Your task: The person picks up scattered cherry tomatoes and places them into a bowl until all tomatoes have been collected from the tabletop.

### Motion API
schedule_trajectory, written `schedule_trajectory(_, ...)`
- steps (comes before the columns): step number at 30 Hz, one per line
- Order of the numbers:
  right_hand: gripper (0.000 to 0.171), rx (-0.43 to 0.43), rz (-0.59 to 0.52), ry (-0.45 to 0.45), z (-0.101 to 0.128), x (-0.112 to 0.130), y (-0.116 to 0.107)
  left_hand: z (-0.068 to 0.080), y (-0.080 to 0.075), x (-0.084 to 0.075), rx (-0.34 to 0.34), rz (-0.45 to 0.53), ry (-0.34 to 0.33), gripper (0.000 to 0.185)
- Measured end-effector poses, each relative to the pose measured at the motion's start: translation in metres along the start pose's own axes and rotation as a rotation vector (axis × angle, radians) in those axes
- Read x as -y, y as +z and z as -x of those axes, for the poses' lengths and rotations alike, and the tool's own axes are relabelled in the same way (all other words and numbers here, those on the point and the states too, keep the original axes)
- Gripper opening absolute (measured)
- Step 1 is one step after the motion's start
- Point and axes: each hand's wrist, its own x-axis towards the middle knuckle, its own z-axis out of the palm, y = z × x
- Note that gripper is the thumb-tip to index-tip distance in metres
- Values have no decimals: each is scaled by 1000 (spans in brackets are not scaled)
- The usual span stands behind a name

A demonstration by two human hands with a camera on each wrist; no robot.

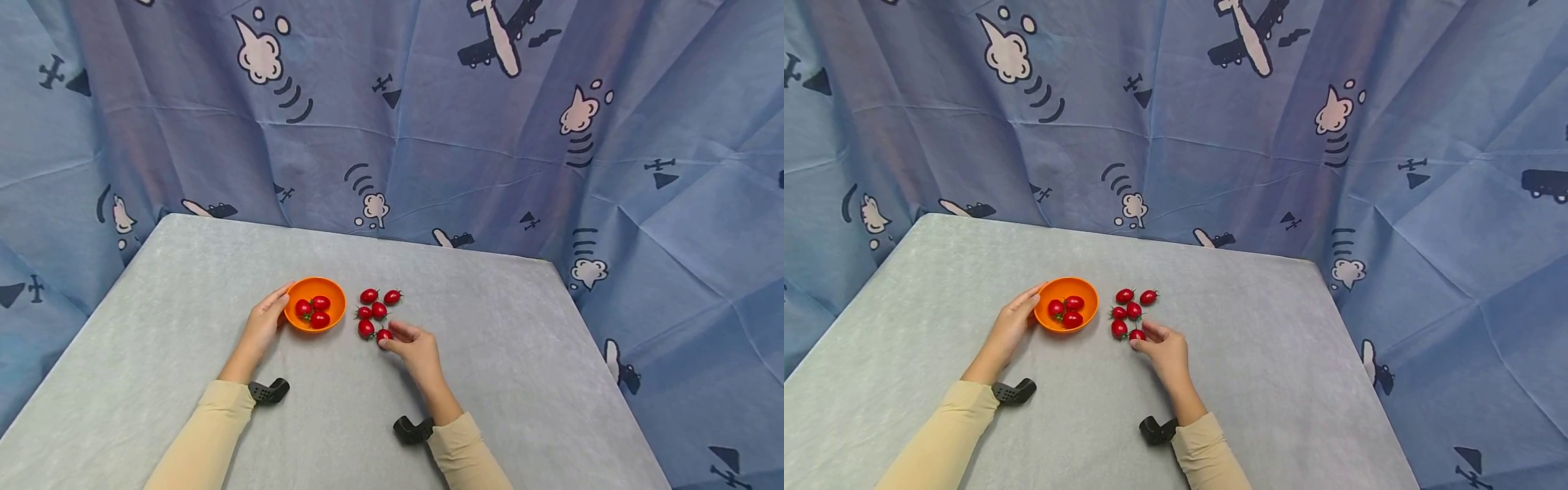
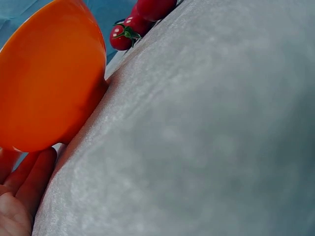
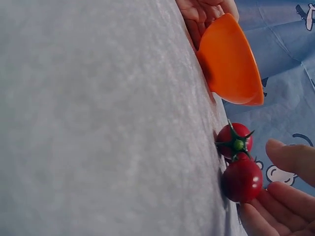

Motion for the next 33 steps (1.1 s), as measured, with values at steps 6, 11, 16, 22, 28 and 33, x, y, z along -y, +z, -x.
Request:
schedule_trajectory(6, 46, 4, 31, -6, -1, -4, 2, -1, -1, 2, 0, -17, 4, 48)
schedule_trajectory(11, 46, 7, 56, 0, -3, -7, 3, 0, -1, 2, -4, -15, 11, 49)
schedule_trajectory(16, 46, 4, 55, -9, -4, -9, 3, 0, -1, 2, -6, -21, 5, 49)
schedule_trajectory(22, 45, -2, 66, -26, -3, -9, 4, -1, -1, 2, -1, -19, -4, 48)
schedule_trajectory(28, 42, -19, 104, -43, -3, -8, 7, 0, -1, 1, 1, -10, 3, 48)
schedule_trajectory(33, 39, -27, 125, -51, -2, -6, 8, 1, -1, 0, -2, -16, 9, 48)
